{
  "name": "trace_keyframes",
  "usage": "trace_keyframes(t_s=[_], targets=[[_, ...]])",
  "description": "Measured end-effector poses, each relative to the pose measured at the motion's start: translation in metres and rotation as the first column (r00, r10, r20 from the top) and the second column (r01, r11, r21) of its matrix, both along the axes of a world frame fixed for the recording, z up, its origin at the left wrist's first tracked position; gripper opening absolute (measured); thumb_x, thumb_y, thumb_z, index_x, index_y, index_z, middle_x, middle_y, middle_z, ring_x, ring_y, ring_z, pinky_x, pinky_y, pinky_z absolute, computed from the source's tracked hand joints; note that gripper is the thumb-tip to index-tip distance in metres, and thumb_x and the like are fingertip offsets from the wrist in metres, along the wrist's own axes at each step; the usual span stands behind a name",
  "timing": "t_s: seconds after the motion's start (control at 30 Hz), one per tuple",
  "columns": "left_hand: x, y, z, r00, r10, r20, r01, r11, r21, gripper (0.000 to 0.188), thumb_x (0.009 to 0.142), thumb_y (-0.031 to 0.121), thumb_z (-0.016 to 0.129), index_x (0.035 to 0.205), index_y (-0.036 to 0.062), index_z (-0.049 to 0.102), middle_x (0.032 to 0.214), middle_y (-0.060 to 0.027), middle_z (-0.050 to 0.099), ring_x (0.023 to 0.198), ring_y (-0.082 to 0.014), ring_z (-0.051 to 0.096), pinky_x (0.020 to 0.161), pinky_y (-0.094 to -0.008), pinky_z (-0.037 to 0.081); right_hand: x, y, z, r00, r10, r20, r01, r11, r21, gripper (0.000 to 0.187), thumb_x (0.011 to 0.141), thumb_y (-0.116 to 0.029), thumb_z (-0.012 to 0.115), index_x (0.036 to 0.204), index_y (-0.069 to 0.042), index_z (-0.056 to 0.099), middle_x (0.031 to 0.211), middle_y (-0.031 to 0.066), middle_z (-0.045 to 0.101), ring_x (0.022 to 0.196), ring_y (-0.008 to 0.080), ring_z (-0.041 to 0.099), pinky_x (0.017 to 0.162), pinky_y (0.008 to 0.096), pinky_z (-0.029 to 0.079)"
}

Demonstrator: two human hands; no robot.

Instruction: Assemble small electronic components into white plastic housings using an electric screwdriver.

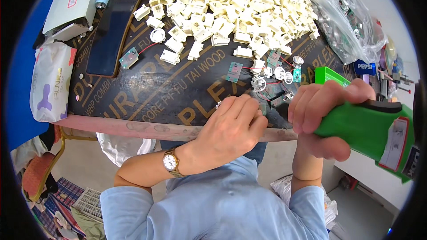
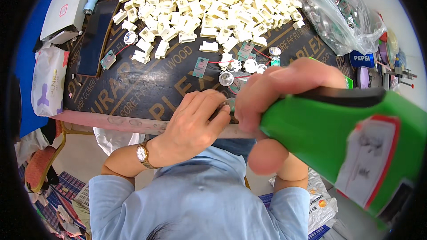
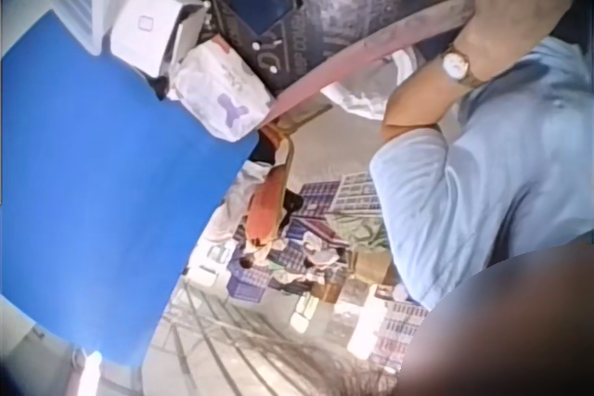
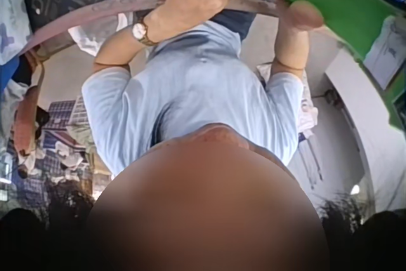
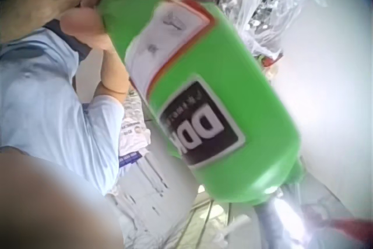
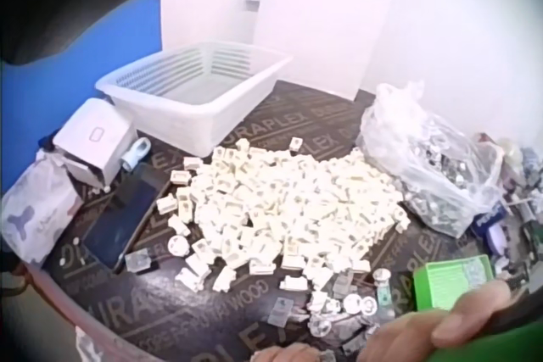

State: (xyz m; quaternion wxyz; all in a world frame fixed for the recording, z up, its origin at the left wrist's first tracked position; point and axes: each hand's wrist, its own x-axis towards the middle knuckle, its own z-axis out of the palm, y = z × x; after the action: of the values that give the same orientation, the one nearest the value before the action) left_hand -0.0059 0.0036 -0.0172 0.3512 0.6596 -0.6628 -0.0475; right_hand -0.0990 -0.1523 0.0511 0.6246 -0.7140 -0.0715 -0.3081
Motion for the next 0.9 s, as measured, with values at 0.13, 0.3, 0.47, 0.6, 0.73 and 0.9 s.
trace_keyframes(t_s=[0.13,0.3,0.47,0.6,0.73,0.9], targets=[[0.006,0.001,0.000,0.994,-0.075,-0.077,0.068,0.994,-0.083,0.022,0.076,0.010,0.065,0.095,-0.0013,0.063,0.115,-0.0167,0.062,0.111,-0.0326,0.058,0.094,-0.0447,0.045,-0.001,0.013,-0.007,0.995,-0.090,0.036,0.077,0.960,0.270,0.081,0.084,-0.061,0.069,0.132,-0.004,0.037,0.067,0.0003,0.053,0.043,0.0106,0.044,0.041,0.0250,0.042],[0.042,0.052,0.036,0.956,0.282,0.085,-0.259,0.942,-0.212,0.034,0.077,0.006,0.067,0.111,0.0044,0.069,0.121,-0.0164,0.066,0.114,-0.0351,0.060,0.102,-0.0546,0.041,-0.039,-0.008,0.023,0.928,-0.141,0.345,0.101,0.986,0.132,0.082,0.086,-0.053,0.073,0.138,-0.007,0.029,0.074,0.0064,0.059,0.054,0.0158,0.056,0.050,0.0282,0.050],[0.047,0.076,0.043,0.884,0.134,-0.448,-0.170,0.985,-0.041,0.040,0.079,-0.009,0.066,0.119,0.0008,0.068,0.098,-0.0108,0.076,0.106,-0.0296,0.066,0.091,-0.0395,0.048,-0.040,-0.018,0.025,0.934,-0.074,0.349,0.054,0.996,0.067,0.078,0.086,-0.050,0.075,0.135,-0.008,0.033,0.073,0.0059,0.058,0.053,0.0157,0.056,0.050,0.0275,0.051],[0.039,0.063,0.056,0.105,0.011,-0.994,0.072,0.997,0.019,0.065,0.093,-0.001,0.061,0.151,-0.0043,0.031,0.114,-0.0191,0.071,0.125,-0.0298,0.059,0.109,-0.0430,0.042,-0.047,-0.008,0.017,0.914,-0.164,0.372,0.127,0.984,0.123,0.078,0.083,-0.050,0.077,0.133,-0.008,0.035,0.070,0.0052,0.059,0.051,0.0161,0.056,0.048,0.0282,0.051],[0.038,0.050,0.048,-0.628,0.038,-0.777,0.102,0.994,-0.034,0.061,0.098,-0.001,0.053,0.154,0.0016,0.028,0.139,-0.0140,0.059,0.133,-0.0228,0.052,0.109,-0.0358,0.044,-0.049,-0.002,0.001,0.909,-0.237,0.344,0.207,0.971,0.123,0.079,0.083,-0.053,0.076,0.132,-0.007,0.034,0.069,0.0050,0.059,0.050,0.0165,0.055,0.047,0.0276,0.050],[0.042,0.039,0.036,-0.769,0.054,-0.637,0.101,0.994,-0.037,0.059,0.099,-0.004,0.049,0.154,0.0066,0.030,0.140,-0.0076,0.058,0.133,-0.0181,0.051,0.104,-0.0308,0.047,-0.055,0.000,-0.005,0.858,-0.422,0.292,0.395,0.907,0.149,0.082,0.085,-0.058,0.071,0.132,-0.005,0.031,0.066,0.0048,0.055,0.048,0.0165,0.052,0.046,0.0283,0.047]])
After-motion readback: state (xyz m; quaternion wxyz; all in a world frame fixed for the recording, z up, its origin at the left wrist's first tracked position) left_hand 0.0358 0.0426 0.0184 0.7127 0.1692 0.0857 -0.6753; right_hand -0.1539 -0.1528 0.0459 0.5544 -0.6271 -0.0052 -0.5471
